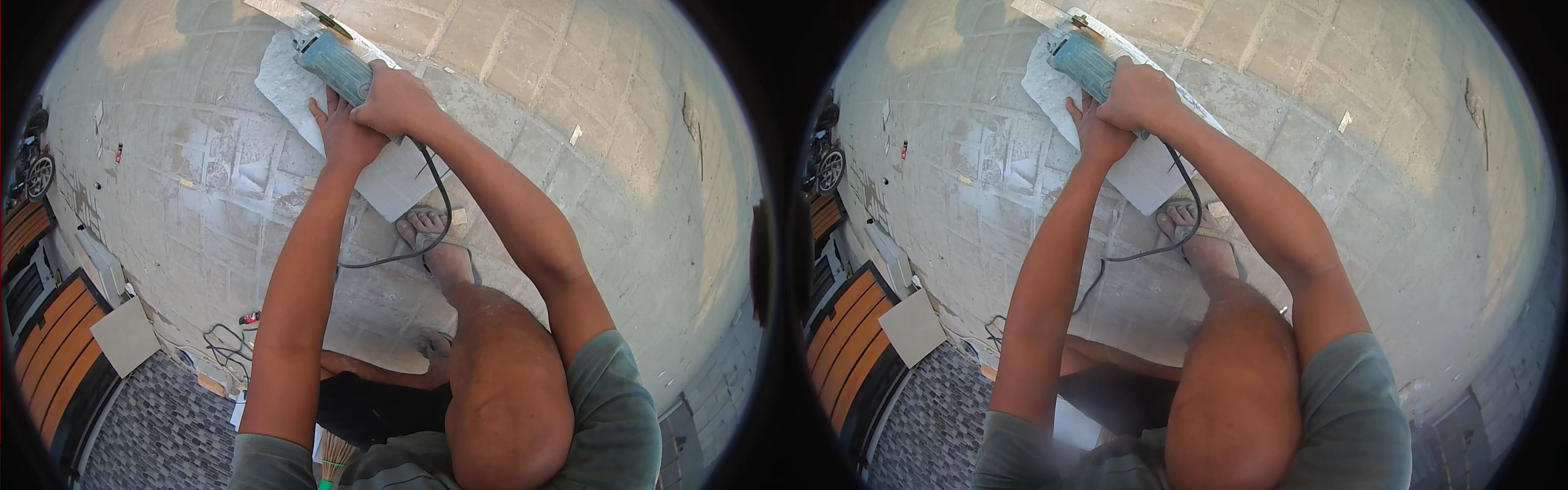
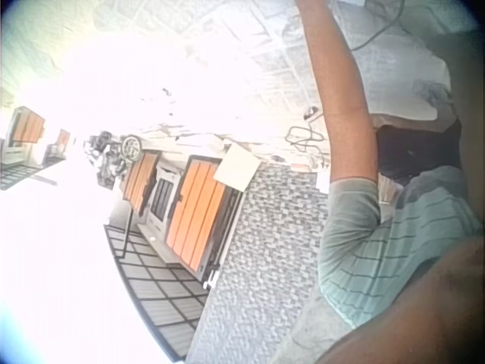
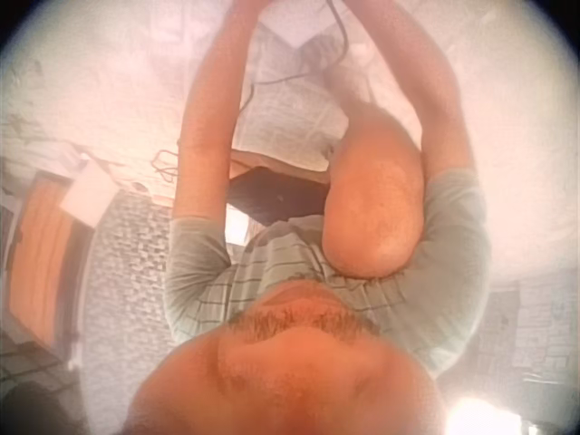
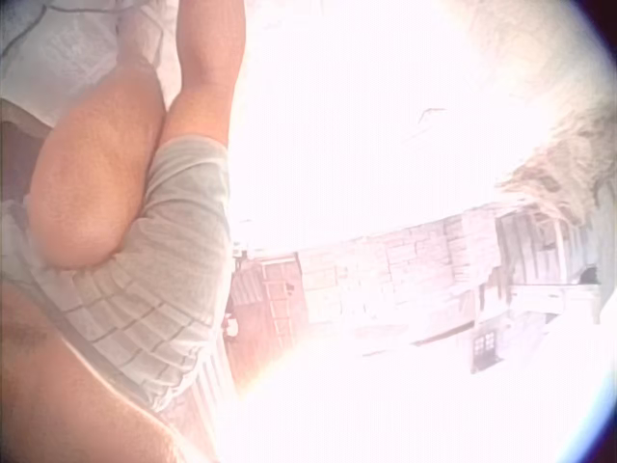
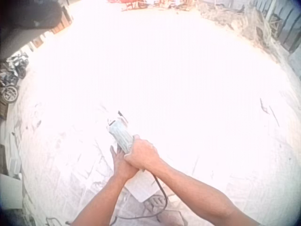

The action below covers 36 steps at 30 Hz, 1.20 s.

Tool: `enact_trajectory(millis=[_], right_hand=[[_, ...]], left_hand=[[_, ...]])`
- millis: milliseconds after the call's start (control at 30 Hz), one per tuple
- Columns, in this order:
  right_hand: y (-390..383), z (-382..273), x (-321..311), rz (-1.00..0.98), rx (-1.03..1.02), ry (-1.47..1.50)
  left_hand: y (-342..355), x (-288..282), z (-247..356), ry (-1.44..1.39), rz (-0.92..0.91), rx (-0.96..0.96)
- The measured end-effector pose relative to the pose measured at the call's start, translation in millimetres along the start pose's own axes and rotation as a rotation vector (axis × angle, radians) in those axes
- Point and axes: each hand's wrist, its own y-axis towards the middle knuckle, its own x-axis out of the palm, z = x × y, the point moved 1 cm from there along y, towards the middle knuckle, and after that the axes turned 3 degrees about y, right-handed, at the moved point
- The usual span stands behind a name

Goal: The person uses an angle grinder to cut a piece of stone tile. The person holds the tile steady with one hand while guiding the grinder along a marked line with the other.

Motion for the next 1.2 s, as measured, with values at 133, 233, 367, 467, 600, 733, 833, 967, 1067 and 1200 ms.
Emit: enact_trajectory(millis=[133, 233, 367, 467, 600, 733, 833, 967, 1067, 1200], right_hand=[[0.0, 0.0, 1.1, 0.017, 0.000, -0.001], [-2.7, 6.6, 0.9, 0.033, 0.003, 0.012], [-6.3, 2.6, -0.6, 0.027, 0.002, 0.017], [-7.1, 3.7, -0.6, 0.030, -0.009, 0.018], [-8.8, 5.6, -1.3, 0.033, -0.004, 0.023], [-9.0, 8.3, 1.0, 0.046, -0.020, 0.017], [-9.9, 8.6, 0.4, 0.043, -0.024, 0.023], [-11.3, 10.6, 0.4, 0.040, -0.022, 0.010], [-11.6, 12.3, -0.3, 0.043, -0.022, 0.007], [-13.3, 11.7, -0.8, 0.037, -0.017, 0.014]], left_hand=[[1.6, 4.1, -5.8, 0.030, -0.030, -0.004], [1.2, 3.4, -0.6, 0.003, -0.042, 0.002], [0.8, 5.8, -5.8, -0.002, -0.025, 0.003], [0.8, 7.9, -7.5, -0.005, 0.006, 0.013], [1.3, 8.1, -6.2, -0.015, -0.010, 0.012], [0.7, 8.6, -7.8, -0.006, -0.013, 0.012], [0.9, 12.0, -9.7, -0.009, 0.015, 0.012], [1.0, 12.8, -10.1, -0.040, 0.028, 0.020], [0.7, 12.0, -9.0, -0.043, 0.019, 0.019], [-1.1, 13.7, -11.1, -0.059, 0.086, 0.048]])
